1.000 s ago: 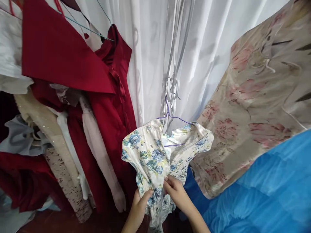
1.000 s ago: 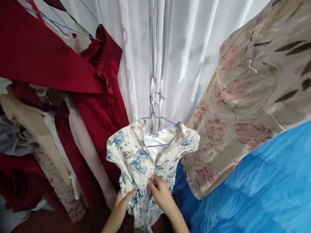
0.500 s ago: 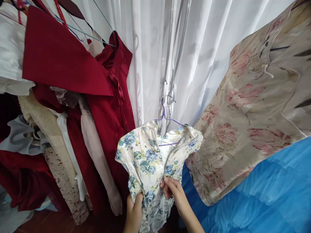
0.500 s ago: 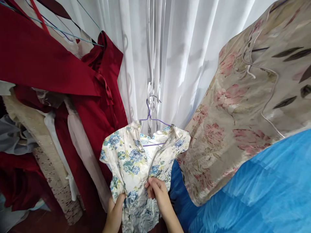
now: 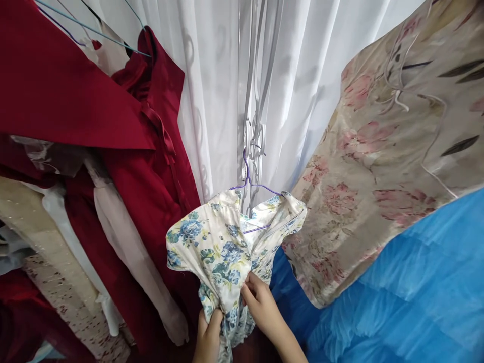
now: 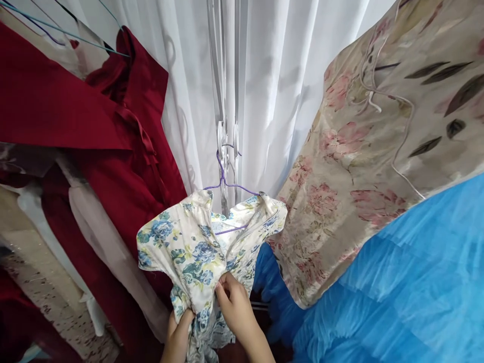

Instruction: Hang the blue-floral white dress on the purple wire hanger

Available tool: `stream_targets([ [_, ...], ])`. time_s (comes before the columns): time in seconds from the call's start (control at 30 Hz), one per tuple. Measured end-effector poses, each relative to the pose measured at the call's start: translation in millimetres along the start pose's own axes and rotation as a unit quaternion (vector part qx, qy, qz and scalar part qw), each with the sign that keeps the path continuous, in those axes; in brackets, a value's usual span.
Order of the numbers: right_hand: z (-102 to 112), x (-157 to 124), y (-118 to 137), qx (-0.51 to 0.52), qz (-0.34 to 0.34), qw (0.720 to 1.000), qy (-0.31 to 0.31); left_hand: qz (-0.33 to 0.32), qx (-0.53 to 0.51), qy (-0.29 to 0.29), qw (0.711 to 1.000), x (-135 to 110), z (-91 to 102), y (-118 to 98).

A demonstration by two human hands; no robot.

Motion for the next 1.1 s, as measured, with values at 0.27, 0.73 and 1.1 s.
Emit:
stream_targets([
  [0.27,-4.4,0.0,-16.2,0.069,-0.078,0.991,-0.089,-0.342,-0.035,-0.152,0.927,54.2,26.7,-82.2],
  [0.73,-38.4,-0.5,12.8,0.086,-0.060,0.989,-0.102,-0.375,0.310,0.261,0.834,53.0,-34.4,-56.0],
  [1.1,-5.9,17.3,35.0,0.148,-0.085,0.984,-0.042,-0.339,0.314,0.191,0.866,27.8,-21.8,-44.0],
])
Point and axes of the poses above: each hand's wrist, its own x-axis towards the middle knuckle, its own z-axis out of the back of the hand, y = z × x, the point moved 3 cm from there along x, towards the middle knuckle, and after that the axes turned 13 degrees about z, right-handed, at the moved point
